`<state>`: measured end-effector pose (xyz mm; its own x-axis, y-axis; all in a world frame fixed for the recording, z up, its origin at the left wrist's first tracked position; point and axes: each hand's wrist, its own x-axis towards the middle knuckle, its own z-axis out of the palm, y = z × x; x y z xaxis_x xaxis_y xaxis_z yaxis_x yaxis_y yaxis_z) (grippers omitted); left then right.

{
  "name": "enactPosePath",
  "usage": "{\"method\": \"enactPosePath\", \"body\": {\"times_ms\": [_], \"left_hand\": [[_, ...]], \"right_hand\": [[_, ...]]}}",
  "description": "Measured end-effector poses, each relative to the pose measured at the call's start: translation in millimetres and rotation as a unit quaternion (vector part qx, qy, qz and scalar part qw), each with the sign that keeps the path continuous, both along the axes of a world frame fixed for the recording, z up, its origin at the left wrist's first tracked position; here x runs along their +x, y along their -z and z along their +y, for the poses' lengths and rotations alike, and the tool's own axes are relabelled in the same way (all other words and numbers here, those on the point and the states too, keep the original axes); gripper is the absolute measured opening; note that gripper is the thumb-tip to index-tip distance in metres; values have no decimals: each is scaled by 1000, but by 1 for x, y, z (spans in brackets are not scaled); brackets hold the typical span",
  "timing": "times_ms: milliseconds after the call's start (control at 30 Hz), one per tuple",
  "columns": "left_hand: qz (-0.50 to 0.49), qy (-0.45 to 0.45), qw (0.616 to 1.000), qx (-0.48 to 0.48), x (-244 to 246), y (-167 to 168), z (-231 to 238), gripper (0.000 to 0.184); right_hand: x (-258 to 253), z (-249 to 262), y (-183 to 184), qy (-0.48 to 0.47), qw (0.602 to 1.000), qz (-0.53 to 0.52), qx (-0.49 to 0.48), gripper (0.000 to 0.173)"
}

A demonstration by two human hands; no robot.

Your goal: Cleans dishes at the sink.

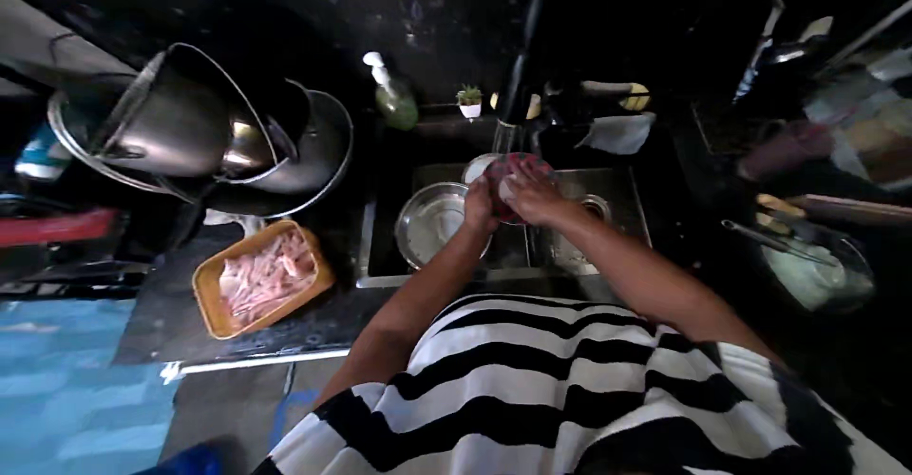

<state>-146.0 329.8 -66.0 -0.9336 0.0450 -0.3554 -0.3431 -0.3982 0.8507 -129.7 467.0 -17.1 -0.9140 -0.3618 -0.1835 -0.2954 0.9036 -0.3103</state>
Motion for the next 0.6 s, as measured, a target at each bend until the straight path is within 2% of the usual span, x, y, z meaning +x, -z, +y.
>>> {"method": "enactPosePath", "body": {"times_ms": [67, 133, 200, 267, 367, 433, 467, 533, 600], "left_hand": [[-4, -2, 1000, 8, 3, -4, -1, 38], [-8, -19, 1000, 2, -5, -4, -12, 35], [-19, -38, 999, -26, -16, 1, -33, 42], [-6, -54, 998, -36, -26, -1, -47, 44], [12, -39, 999, -34, -25, 2, -34, 42], [-1, -28, 999, -22, -25, 0, -20, 40], [-4, -31, 999, -19, -29, -1, -17, 39], [-16, -41, 999, -32, -37, 0, -24, 41], [-20, -45, 998, -31, -44, 0, -34, 43]], "right_hand": [[-13, -26, 14, 11, 999, 26, -40, 57], [-11, -41, 16, -32, 996, 7, -86, 59], [-4, -38, 11, -85, 994, -30, -57, 52], [-9, -25, 18, -69, 997, -21, -23, 50], [-27, -27, 25, -2, 1000, -3, -10, 59], [-24, -41, 18, -19, 999, -13, -35, 62], [-21, -43, 15, -39, 998, -18, -53, 57], [-15, -33, 19, -77, 995, -25, -50, 51], [-21, -14, 25, -58, 998, -11, -26, 51]]}}
